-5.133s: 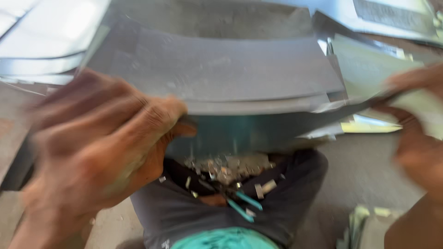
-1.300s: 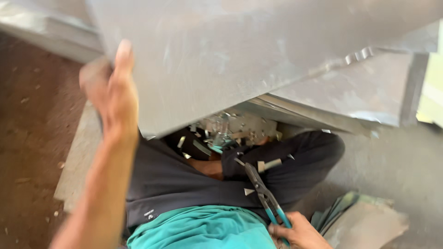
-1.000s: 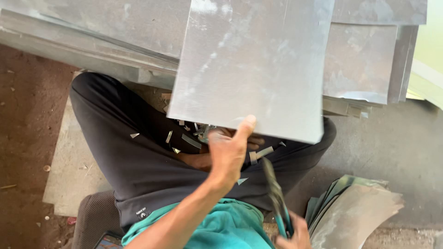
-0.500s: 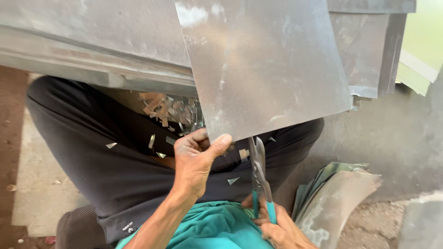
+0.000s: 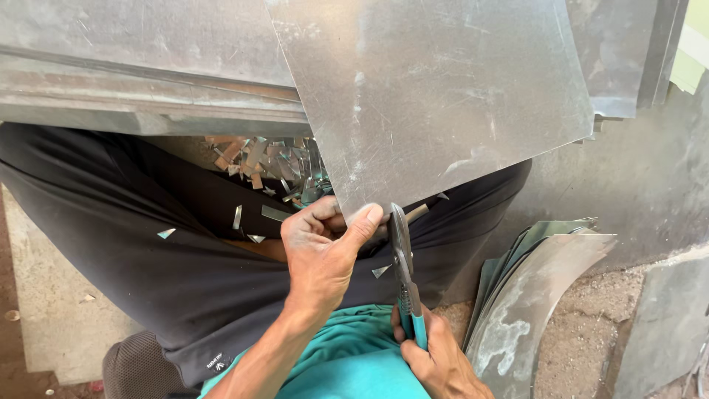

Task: The person cuts small rectangular notches into the edges of metal sheets using shears and then stacks the sheets on a larger pile.

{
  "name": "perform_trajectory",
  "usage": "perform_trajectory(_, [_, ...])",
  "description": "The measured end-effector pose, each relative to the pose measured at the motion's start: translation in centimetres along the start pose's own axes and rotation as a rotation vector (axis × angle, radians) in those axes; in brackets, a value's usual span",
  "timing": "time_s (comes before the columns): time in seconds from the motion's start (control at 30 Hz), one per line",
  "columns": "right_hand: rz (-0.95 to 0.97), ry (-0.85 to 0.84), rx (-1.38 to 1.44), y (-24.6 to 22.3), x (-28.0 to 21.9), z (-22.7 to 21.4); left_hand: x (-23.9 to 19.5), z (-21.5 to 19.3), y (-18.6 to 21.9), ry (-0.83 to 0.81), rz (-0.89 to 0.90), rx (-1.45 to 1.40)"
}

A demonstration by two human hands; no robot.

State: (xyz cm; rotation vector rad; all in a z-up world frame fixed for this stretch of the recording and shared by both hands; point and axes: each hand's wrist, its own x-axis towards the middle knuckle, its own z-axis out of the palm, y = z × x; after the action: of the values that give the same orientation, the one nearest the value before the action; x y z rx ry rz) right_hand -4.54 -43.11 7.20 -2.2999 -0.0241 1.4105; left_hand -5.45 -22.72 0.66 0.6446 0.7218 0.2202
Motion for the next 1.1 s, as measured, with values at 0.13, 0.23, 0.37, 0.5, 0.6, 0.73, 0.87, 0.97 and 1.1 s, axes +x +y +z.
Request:
perform_trajectory(0.13, [-0.037, 0.043, 0.023, 0.0, 0.7, -0.1, 2.6, 0.1, 1.5, 0.106, 0.139, 0.262])
perform_trajectory(0.23, [0.057, 0.086, 0.006, 1.1, 0.9, 0.2, 5.8, 0.6, 1.8, 0.177, 0.216, 0.287])
perform_trajectory(0.37, [0.073, 0.081, -0.084, 4.4, -0.1, -0.8, 5.9, 3.0, -1.0, 0.267, 0.488, 0.221])
perform_trajectory(0.5, [0.026, 0.131, 0.227, 9.1, -1.6, -2.0, 2.3, 5.9, -6.2, 0.196, 0.401, 0.01])
perform_trajectory(0.6, [0.11, 0.164, 0.508, 10.6, -2.0, -1.4, 2.8, 7.0, -7.0, -0.208, 0.032, -0.045])
perform_trajectory(0.73, [-0.053, 0.283, 0.827, 9.2, -1.7, -0.2, 4.3, 9.2, -6.2, -0.245, -0.173, -0.039])
perform_trajectory(0.87, [-0.095, 0.304, 0.807, 6.2, -0.5, -0.7, 5.0, 10.4, -6.5, -0.32, -0.21, 0.295])
perform_trajectory(0.97, [0.046, 0.253, 0.684, 4.2, 0.1, -1.4, 5.2, 10.4, -7.1, -0.315, -0.173, 0.265])
perform_trajectory(1.1, [0.051, 0.308, 0.507, 2.5, 0.3, -2.0, 4.8, 10.4, -7.6, -0.258, -0.216, 0.28])
